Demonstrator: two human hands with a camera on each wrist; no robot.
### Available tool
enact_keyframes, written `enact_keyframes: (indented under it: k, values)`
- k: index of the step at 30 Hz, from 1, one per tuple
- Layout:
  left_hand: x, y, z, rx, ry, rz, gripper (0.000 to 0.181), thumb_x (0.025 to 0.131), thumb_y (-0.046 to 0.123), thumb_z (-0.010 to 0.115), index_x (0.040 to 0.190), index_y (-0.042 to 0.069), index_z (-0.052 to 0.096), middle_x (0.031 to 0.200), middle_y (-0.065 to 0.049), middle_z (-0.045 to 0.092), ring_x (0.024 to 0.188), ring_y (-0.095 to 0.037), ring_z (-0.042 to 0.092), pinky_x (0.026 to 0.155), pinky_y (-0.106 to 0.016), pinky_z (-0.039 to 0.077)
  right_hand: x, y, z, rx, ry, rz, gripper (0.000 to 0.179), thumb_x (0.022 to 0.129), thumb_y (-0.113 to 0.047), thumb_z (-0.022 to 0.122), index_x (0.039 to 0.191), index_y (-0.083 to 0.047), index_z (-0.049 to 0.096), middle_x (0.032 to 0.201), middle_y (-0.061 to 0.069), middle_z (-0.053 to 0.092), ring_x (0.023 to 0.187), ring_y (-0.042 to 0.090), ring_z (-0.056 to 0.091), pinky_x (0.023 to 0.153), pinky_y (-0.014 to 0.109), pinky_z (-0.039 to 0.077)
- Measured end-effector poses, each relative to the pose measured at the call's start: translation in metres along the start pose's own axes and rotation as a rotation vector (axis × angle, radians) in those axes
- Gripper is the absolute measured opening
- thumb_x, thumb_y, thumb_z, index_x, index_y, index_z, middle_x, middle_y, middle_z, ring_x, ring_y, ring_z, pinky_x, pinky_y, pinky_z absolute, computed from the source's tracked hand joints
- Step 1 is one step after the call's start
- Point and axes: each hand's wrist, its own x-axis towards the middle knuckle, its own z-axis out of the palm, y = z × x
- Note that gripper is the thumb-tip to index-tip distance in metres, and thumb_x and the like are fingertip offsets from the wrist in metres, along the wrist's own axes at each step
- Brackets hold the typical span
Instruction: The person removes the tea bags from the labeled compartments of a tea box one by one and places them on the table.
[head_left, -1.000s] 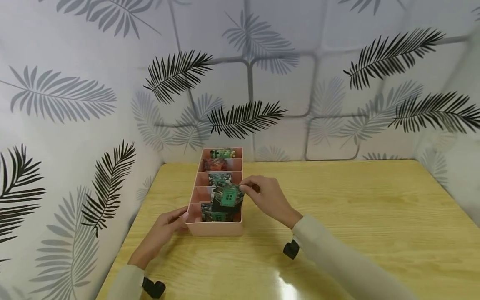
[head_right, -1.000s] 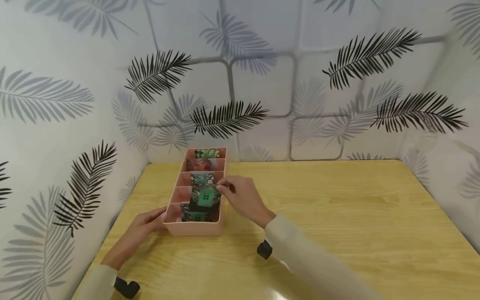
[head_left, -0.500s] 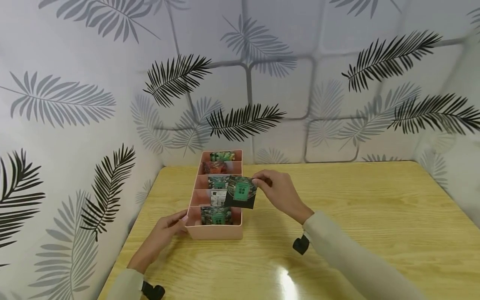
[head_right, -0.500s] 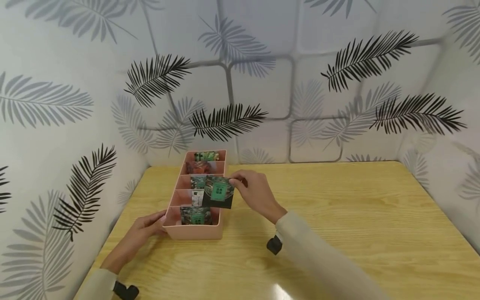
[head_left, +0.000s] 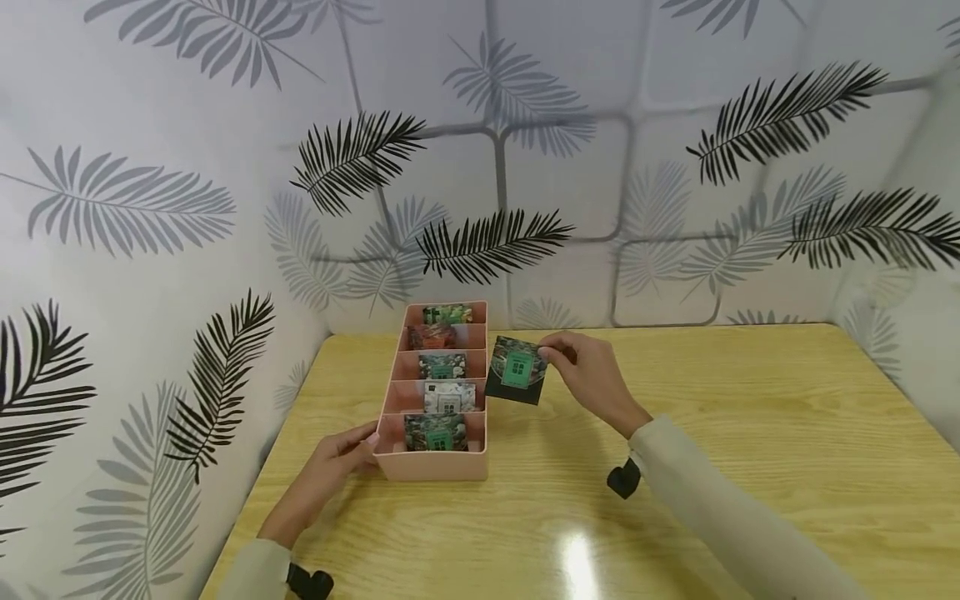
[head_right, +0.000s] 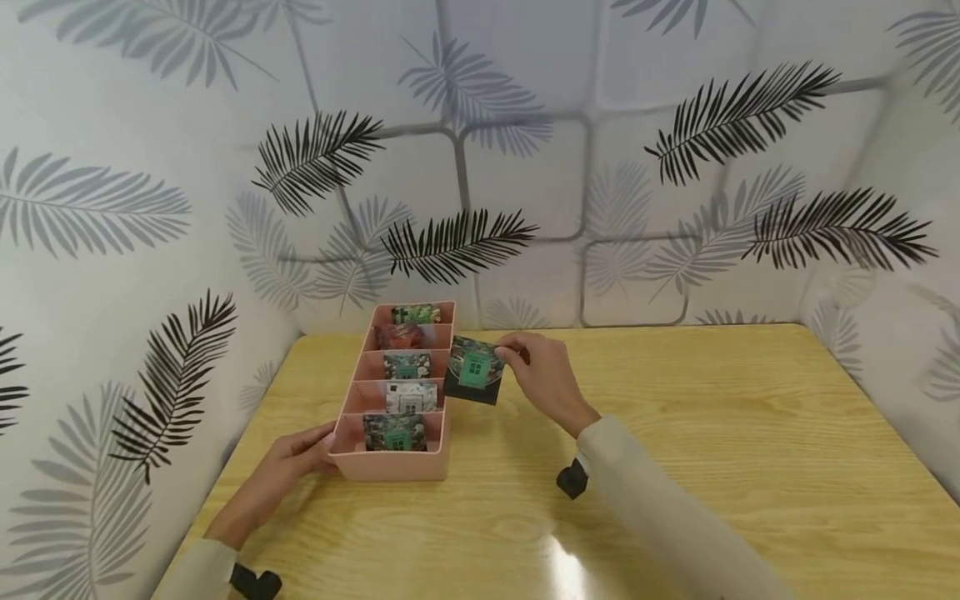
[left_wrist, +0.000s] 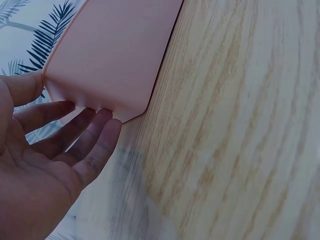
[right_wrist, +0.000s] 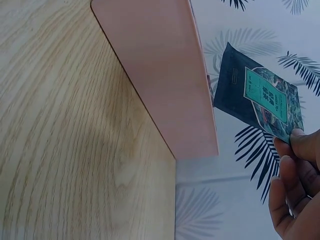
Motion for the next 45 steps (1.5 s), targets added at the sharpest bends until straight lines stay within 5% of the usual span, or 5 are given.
enact_keyframes:
  k: [6,32,45]
  values:
    - [0.001,-0.001,0.000,0.010,0.002,0.006,0.064,0.093,0.048,0.056,0.145,0.013,0.042,0.148,-0.006,0.040,0.133,-0.026,0.040,0.104,-0.046,0.038,0.000,0.008,-0.002,-0.015,-0.004,0.003,0.016,0.095,-0.026,0.060,0.104,-0.018,0.071,0.083,-0.007,0.066,0.061,0.009,0.052,0.057,0.031,0.046]
    - [0.001,-0.002,-0.003,-0.070,-0.031,0.050,0.060,0.096,0.040,0.055,0.145,0.007,0.041,0.146,-0.015,0.040,0.100,-0.026,0.064,0.092,-0.048,0.049,0.013,0.043,0.007,-0.091,-0.019,0.054,0.015,0.096,-0.021,0.059,0.101,-0.011,0.070,0.087,0.002,0.069,0.069,0.013,0.059,0.062,0.034,0.049]
    - [0.001,-0.001,-0.002,-0.064,-0.031,0.057,0.061,0.096,0.040,0.055,0.145,0.006,0.040,0.148,-0.014,0.038,0.114,-0.030,0.057,0.095,-0.046,0.047,0.027,0.070,0.026,-0.140,-0.095,0.137,0.016,0.097,-0.019,0.058,0.100,-0.008,0.070,0.091,0.005,0.069,0.074,0.018,0.061,0.066,0.038,0.051]
